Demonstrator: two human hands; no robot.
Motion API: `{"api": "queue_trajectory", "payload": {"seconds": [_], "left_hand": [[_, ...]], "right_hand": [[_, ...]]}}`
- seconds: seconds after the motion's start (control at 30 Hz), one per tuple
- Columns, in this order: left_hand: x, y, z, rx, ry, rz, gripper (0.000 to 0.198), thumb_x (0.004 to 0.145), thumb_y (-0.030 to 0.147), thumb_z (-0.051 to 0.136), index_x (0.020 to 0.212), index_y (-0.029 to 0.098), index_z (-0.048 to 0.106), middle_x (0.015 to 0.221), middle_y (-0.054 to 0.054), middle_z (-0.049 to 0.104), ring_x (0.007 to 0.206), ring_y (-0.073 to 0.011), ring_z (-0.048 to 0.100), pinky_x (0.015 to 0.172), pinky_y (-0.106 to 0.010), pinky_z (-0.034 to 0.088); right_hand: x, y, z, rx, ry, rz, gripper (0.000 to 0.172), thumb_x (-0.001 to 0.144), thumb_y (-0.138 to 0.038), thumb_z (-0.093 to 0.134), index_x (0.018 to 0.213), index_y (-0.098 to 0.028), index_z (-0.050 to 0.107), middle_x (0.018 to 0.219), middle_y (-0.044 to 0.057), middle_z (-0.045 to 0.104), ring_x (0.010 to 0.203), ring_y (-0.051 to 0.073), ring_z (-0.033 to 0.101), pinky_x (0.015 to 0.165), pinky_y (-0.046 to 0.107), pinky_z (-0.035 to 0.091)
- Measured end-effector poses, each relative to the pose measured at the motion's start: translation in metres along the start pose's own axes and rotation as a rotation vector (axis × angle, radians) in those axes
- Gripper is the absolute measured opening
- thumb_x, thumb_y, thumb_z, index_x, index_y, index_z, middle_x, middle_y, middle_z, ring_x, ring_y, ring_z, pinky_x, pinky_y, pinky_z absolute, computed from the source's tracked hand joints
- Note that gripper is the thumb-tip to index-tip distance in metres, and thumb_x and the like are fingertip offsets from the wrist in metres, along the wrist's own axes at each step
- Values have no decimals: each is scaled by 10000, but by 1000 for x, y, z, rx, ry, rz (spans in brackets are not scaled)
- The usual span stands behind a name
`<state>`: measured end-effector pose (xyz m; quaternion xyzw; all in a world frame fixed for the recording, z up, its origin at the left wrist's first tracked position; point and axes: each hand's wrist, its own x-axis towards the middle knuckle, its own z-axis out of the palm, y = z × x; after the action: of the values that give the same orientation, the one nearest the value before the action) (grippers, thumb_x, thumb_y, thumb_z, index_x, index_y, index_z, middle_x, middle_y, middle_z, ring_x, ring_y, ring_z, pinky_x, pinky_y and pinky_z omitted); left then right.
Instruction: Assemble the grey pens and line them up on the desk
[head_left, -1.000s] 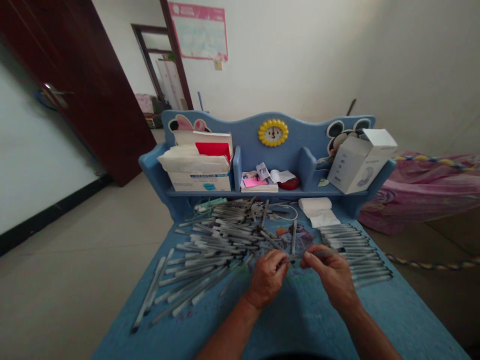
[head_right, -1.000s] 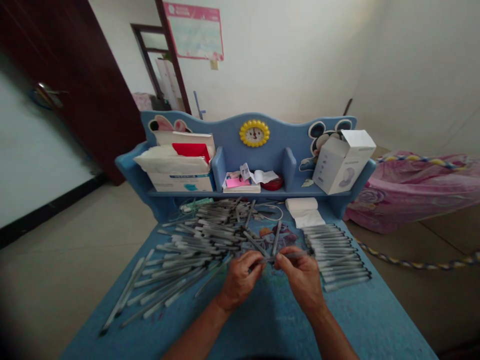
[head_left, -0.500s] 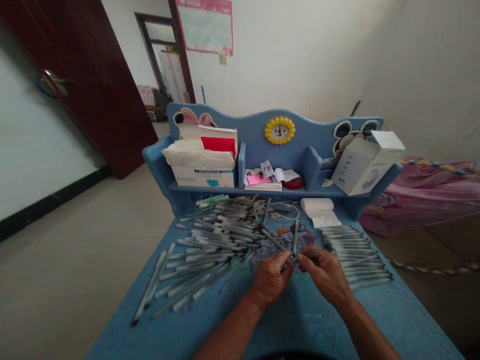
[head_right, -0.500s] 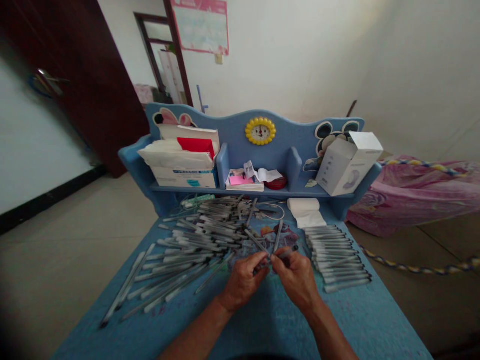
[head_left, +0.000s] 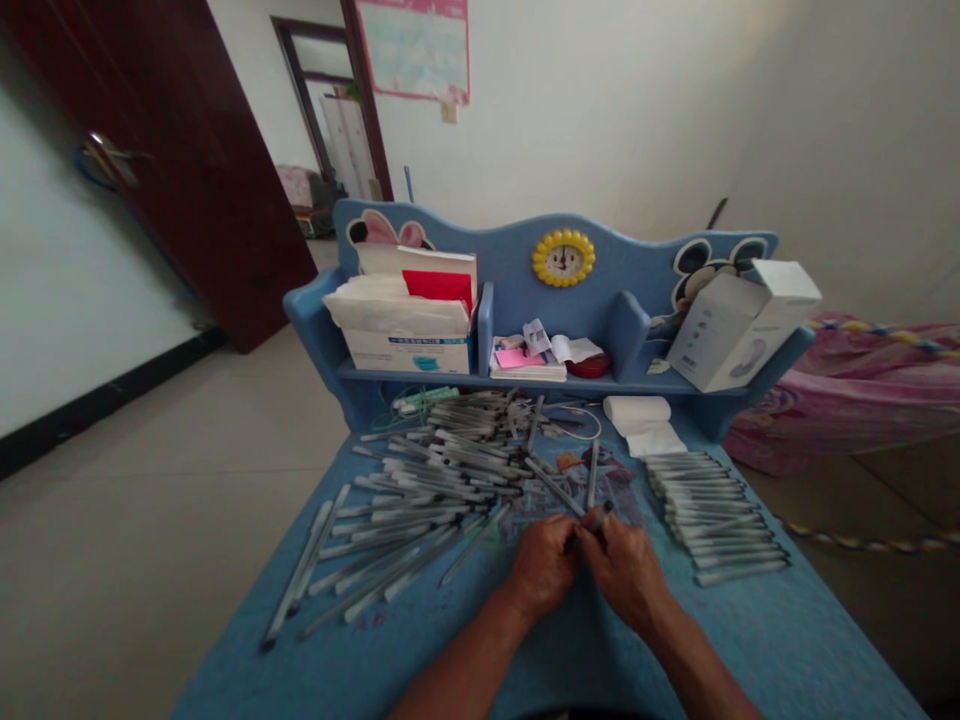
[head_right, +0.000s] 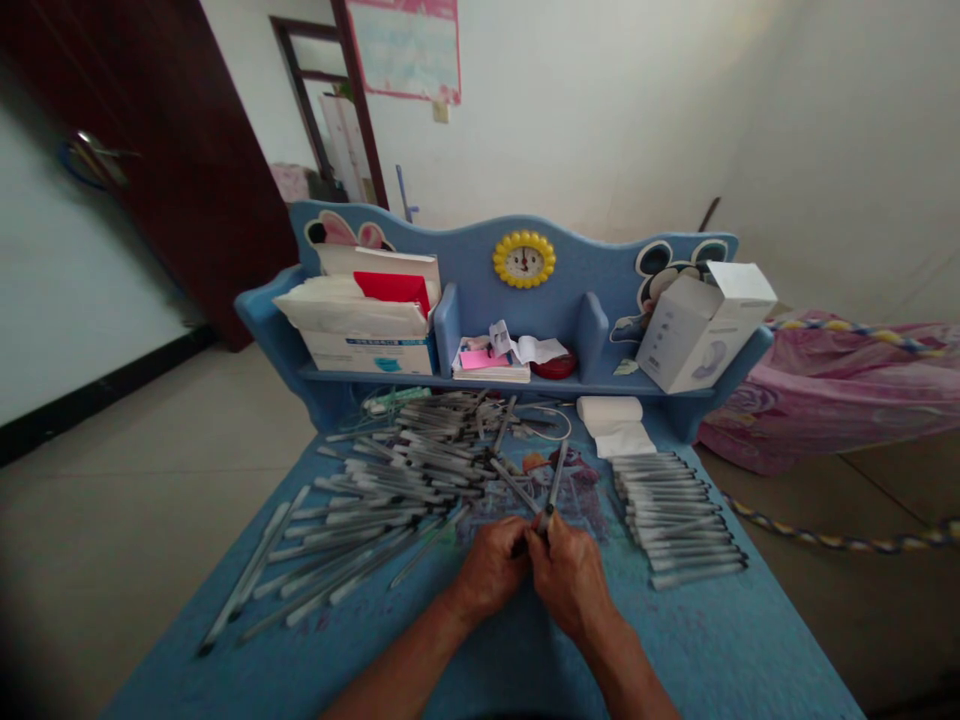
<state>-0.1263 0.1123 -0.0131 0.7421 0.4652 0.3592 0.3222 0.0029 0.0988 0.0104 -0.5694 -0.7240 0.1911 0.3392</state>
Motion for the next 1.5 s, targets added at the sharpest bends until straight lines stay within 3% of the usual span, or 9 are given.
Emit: {"api": "queue_trajectory", "payload": {"seconds": [0.47,0.7,0.93,1.2,1.27,1.33,1.4,1.47,1.5], "left_hand": [[1,-1,-2,-41,-7,11,161,778,170,504,656,140,605,654,-38,594,623,-152,561,582,-236,392],[-1,-1,-4,-69,-8,20,132,760,147,503,685,139,612,694,-45,616,663,-156,572,608,-236,401],[-2,-3,-3,5,-13,21,151,766,203,533,633,144,573,641,-15,560,615,-139,520,568,-227,365],[0,8,-10,-32,-46,-40,95,676,116,553,675,156,640,663,3,551,660,-134,525,601,-219,372],[2,11,-12,-24,-54,-53,90,682,132,550,643,153,628,631,9,523,626,-129,507,578,-221,360],[3,13,-13,-16,-59,-57,98,691,143,548,615,149,609,609,13,497,602,-124,488,563,-222,346],[5,13,-14,-9,-74,-48,110,702,155,549,603,147,597,603,12,486,601,-124,479,565,-224,341],[5,11,-13,-22,-100,-27,108,721,173,546,632,149,602,623,7,497,619,-127,484,577,-223,345],[5,11,-13,-35,-118,-15,111,731,180,542,643,150,601,634,5,502,625,-127,486,581,-221,348]], "right_hand": [[-1,5,8,-143,46,-184,228,856,-211,385,696,-163,540,586,47,619,527,148,598,508,225,363],[1,-1,8,-111,-26,-149,184,842,-201,392,764,-165,556,639,52,651,573,161,627,541,224,404],[-4,3,5,108,27,52,215,840,-333,446,751,-178,565,624,32,639,553,165,608,530,235,417],[-12,18,-6,664,6,445,377,768,-536,515,773,-160,550,517,-16,581,472,149,567,480,240,454],[-15,22,-10,618,-36,521,424,788,-573,453,712,-165,542,440,-24,544,392,140,529,399,223,400],[-19,25,-13,437,-42,473,438,820,-553,407,645,-173,539,398,-20,520,360,139,507,373,219,358],[-22,25,-17,175,-5,289,349,844,-450,426,700,-177,589,477,4,587,436,153,558,432,228,381],[-22,22,-22,-104,7,65,205,847,-293,449,889,-196,624,648,28,666,578,169,614,530,237,408],[-21,20,-24,-227,-14,-23,219,837,-218,450,989,-214,607,719,33,682,633,174,625,568,241,411]]}}
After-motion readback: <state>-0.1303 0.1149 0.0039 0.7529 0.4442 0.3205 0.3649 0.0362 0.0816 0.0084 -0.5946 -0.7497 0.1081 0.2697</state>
